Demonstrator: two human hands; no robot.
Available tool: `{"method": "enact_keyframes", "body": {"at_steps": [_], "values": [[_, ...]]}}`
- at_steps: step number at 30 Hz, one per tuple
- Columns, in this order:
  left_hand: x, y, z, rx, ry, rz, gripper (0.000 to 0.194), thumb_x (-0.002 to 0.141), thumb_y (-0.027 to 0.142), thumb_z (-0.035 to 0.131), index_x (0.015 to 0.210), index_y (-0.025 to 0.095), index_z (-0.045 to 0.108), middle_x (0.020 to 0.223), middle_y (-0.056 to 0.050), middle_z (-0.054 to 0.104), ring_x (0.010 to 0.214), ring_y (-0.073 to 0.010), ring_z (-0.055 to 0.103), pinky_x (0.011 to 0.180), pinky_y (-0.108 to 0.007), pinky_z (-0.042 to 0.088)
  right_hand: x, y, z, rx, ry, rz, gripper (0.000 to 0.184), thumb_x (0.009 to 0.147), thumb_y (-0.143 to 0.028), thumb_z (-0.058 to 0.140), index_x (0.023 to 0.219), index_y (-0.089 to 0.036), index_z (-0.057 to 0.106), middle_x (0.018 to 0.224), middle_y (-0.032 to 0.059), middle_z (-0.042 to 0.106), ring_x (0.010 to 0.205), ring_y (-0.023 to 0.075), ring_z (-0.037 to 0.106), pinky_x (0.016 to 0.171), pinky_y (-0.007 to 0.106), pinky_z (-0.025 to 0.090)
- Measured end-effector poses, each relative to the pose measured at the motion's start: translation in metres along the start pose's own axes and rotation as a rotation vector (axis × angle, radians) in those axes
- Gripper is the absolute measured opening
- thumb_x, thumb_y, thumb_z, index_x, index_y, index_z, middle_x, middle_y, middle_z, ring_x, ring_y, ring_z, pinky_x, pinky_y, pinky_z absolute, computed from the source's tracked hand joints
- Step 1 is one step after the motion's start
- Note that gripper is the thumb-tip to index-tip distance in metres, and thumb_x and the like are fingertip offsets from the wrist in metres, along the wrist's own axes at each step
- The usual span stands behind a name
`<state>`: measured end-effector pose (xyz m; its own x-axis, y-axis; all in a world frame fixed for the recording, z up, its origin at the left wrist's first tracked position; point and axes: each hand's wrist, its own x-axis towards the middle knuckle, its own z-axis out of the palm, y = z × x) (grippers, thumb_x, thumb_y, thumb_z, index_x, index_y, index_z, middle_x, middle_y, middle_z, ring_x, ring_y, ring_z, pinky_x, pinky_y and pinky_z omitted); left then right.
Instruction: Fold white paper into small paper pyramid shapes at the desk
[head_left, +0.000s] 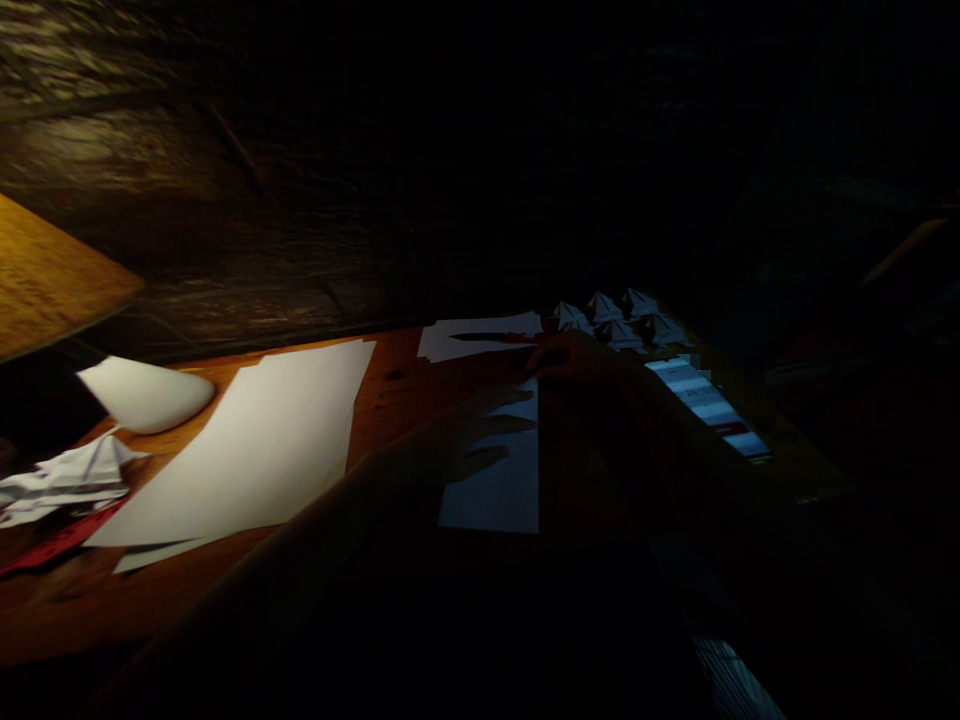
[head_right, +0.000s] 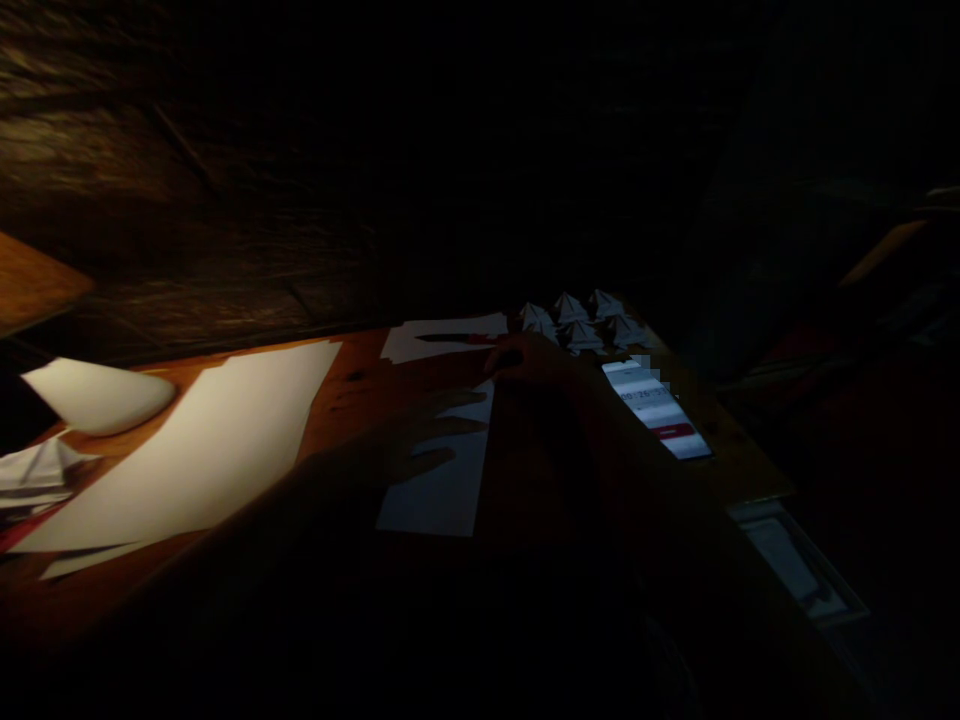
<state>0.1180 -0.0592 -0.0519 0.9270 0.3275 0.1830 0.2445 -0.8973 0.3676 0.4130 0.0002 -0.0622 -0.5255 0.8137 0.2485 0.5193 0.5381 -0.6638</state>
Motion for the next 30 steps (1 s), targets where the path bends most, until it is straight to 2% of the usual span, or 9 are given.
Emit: {"method": "enact_keyframes", "body": {"at_steps": [4, 7, 16, 22, 30], "values": [[0.0004, 0.0002, -0.0004, -0.055, 0.01, -0.029, 0.053, 0.101, 0.025, 0.057, 0.152, 0.037, 0.047, 0.17, -0.001, 0.027, 0.155, -0.029, 0.031, 0.126, -0.053, 0.037, -0.0006, -0.0011, -0.0014, -0.016, -0.027, 0.008, 0.014, 0.087, -0.022, 0.072, 0.096, -0.024, 0.083, 0.105, 0.0039, 0.081, 0.1, 0.0208, 0.073, 0.096, 0.036, 0.052], [0.0006, 0.001, -0.0009, -0.064, 0.006, -0.037, 0.055, 0.101, 0.024, 0.056, 0.153, 0.038, 0.047, 0.17, -0.002, 0.028, 0.155, -0.0297, 0.031, 0.126, -0.054, 0.036, -0.0008, -0.001, -0.0026, 0.0, -0.056, -0.003, 0.015, 0.087, -0.022, 0.072, 0.097, -0.024, 0.082, 0.106, 0.0033, 0.081, 0.102, 0.0205, 0.073, 0.096, 0.035, 0.051], [0.0001, 0.0019, -0.0023, -0.018, -0.018, -0.046, 0.055, 0.102, 0.026, 0.055, 0.155, 0.039, 0.045, 0.169, -0.001, 0.032, 0.155, -0.0307, 0.032, 0.125, -0.058, 0.034, 0.0003, -0.0038, 0.0024, -0.096, 0.033, 0.009, 0.014, 0.084, -0.018, 0.073, 0.091, -0.025, 0.084, 0.102, 0.003, 0.081, 0.095, 0.0217, 0.073, 0.092, 0.034, 0.051], [0.0002, 0.0019, -0.0018, 0.035, -0.031, -0.046, 0.055, 0.102, 0.026, 0.055, 0.155, 0.04, 0.045, 0.169, 0.001, 0.032, 0.156, -0.0303, 0.031, 0.126, -0.058, 0.033, -0.0003, -0.0069, 0.003, -0.125, 0.047, 0.028, 0.016, 0.086, -0.017, 0.071, 0.092, -0.025, 0.084, 0.104, 0.0037, 0.08, 0.097, 0.0227, 0.072, 0.094, 0.038, 0.051], [-0.0002, 0.0001, -0.0005, 0.06, -0.048, -0.016, 0.057, 0.103, 0.026, 0.052, 0.158, 0.039, 0.041, 0.168, -0.001, 0.035, 0.157, -0.03, 0.028, 0.128, -0.056, 0.029, -0.0006, -0.0072, 0.0025, -0.118, 0.031, 0.045, 0.015, 0.084, -0.019, 0.071, 0.092, -0.023, 0.083, 0.101, 0.0041, 0.081, 0.094, 0.0217, 0.073, 0.091, 0.036, 0.051]]}}
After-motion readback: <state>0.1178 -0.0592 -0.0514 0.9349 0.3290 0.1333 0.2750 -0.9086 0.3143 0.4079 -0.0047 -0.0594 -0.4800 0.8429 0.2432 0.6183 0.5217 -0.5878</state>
